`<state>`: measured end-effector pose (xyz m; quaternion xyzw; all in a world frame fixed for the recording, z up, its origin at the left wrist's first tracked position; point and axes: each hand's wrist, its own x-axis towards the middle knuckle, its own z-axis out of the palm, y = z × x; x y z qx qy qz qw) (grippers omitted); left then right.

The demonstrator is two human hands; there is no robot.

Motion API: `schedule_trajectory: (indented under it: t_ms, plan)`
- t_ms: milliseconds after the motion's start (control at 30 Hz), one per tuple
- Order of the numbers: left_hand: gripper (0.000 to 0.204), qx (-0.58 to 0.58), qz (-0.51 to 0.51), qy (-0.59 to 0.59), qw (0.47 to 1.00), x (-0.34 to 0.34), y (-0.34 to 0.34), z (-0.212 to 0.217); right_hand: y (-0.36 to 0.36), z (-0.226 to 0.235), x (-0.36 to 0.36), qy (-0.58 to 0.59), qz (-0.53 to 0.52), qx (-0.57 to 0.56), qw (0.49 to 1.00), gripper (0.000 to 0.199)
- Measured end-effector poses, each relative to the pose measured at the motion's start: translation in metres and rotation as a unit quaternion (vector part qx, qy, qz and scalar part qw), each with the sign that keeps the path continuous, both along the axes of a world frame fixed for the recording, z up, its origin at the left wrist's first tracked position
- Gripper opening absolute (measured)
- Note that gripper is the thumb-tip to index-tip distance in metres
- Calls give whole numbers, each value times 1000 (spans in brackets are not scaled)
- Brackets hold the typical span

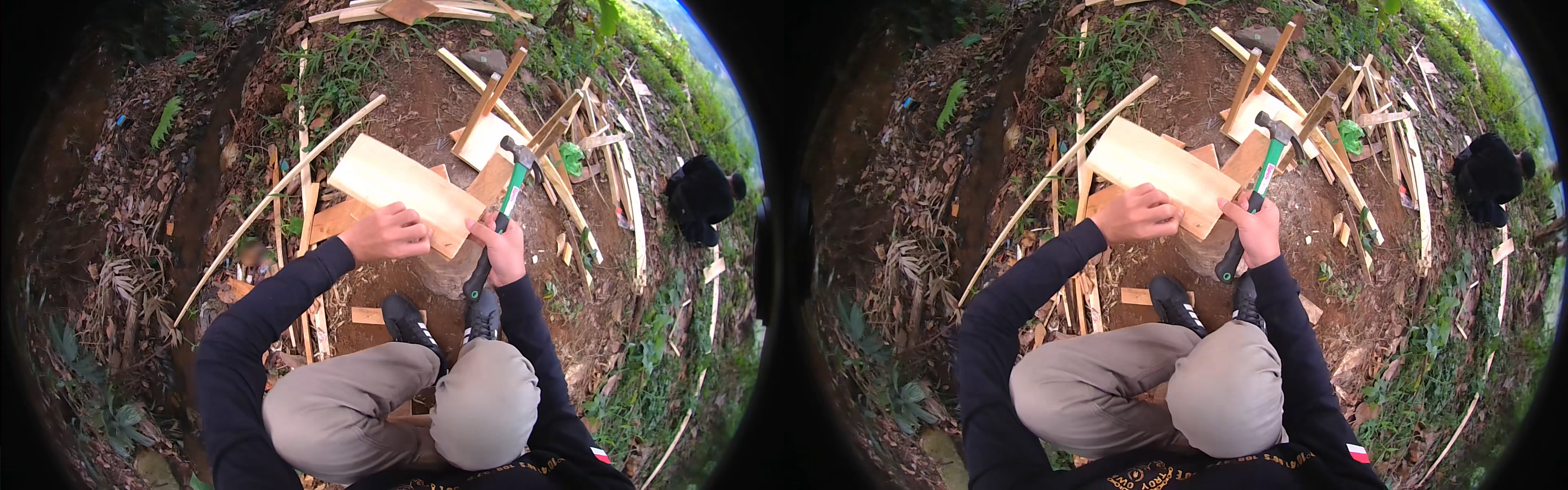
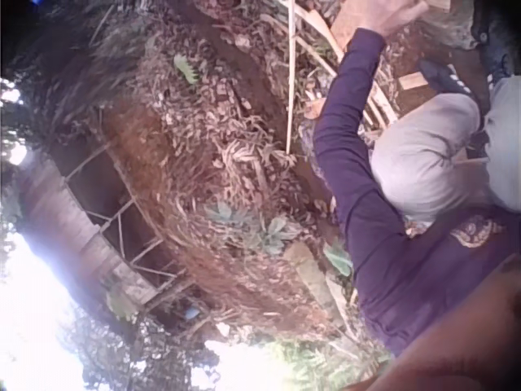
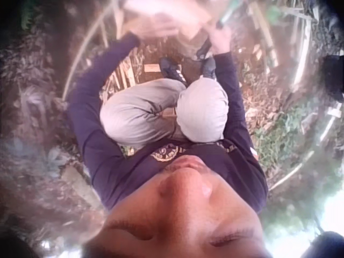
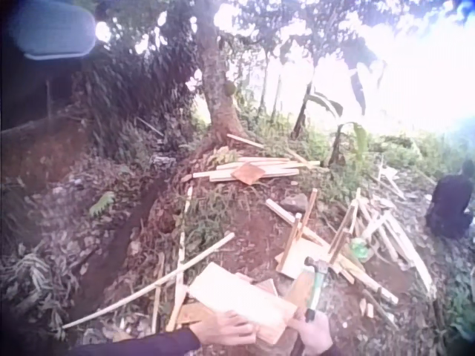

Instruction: The person hammers nails into wooden planks using a hammer, repeatedly positioning and striking nails to secure the pieces. The person also picks up and places wooden planks on a log and nearby ground.

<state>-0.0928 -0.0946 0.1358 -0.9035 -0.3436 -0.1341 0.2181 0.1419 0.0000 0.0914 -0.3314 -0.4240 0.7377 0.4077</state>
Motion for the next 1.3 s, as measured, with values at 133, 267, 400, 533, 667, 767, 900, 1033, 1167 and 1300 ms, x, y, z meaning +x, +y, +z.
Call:
schedule_trajectory:
  t_ms: [133,267,400,533,667,767,900,1033,1167,1300]
  plan:
    - [16,-35,25,-69,997,17,-10,-60,37,-37,-6,-116,98,42,987,35]
    - [15,-66,76,-129,987,25,-6,-101,73,-61,-13,-264,213,185,922,32]
    - [18,-146,131,-224,955,36,0,-124,83,-67,-21,-358,172,361,844,31]
    - [30,-195,153,-287,925,46,5,-137,81,-52,-26,-419,174,359,816,30]
    - [68,-213,220,-335,891,48,21,-122,80,-68,-6,-381,85,458,799,32]
    - [120,-189,295,-302,887,45,31,-120,63,-58,11,-424,77,386,816,32]
    - [135,-239,344,-297,858,45,37,-114,42,-75,32,-329,84,177,924,20]
    - [126,-264,321,-326,849,31,30,-110,28,-84,26,-285,71,138,946,18]
    - [114,-253,269,-316,874,24,30,-106,22,-75,16,-320,54,129,937,27]
    - [108,-252,247,-299,887,27,35,-105,20,-82,22,-321,36,120,939,31]
